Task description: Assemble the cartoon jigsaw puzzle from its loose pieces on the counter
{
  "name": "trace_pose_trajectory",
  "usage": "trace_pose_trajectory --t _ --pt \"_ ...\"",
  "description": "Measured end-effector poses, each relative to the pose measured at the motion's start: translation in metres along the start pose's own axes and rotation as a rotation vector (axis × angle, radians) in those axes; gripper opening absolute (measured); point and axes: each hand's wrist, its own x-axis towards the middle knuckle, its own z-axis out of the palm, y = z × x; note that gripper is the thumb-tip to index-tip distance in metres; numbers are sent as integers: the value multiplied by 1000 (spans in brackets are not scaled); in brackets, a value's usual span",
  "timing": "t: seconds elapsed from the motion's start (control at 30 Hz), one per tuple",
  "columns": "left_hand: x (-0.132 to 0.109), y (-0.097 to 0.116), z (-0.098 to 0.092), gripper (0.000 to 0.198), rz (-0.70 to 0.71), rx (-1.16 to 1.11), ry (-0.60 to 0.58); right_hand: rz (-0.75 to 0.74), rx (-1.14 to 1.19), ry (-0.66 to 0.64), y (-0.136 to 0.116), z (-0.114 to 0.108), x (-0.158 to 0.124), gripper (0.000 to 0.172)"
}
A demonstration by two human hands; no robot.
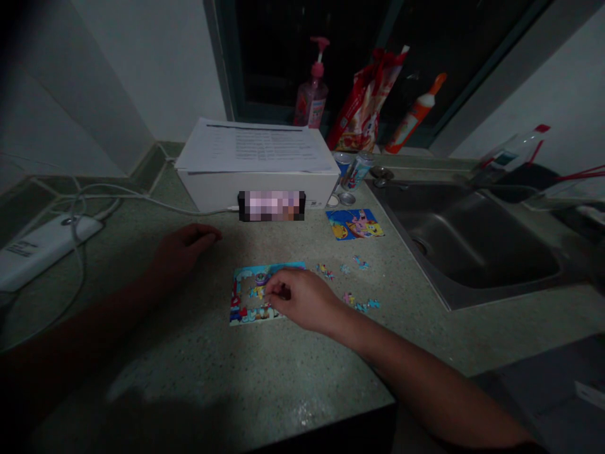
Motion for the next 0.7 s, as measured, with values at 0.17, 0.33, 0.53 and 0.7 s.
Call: trace_pose_trajectory --t 0.17,0.33,0.53,0.7 --pt "0 0 -1 27 -3 9 4 -22 -29 10 0 -2 0 10" --pt "-1 3 -2 26 -6 8 1 -8 -42 20 -1 -6 0 13" --pt "-1 2 -1 26 -1 9 0 -93 -196 18 -2 -11 -3 15" --pt "0 0 -1 28 5 14 1 -105 -268 -26 -6 -12 -7 22"
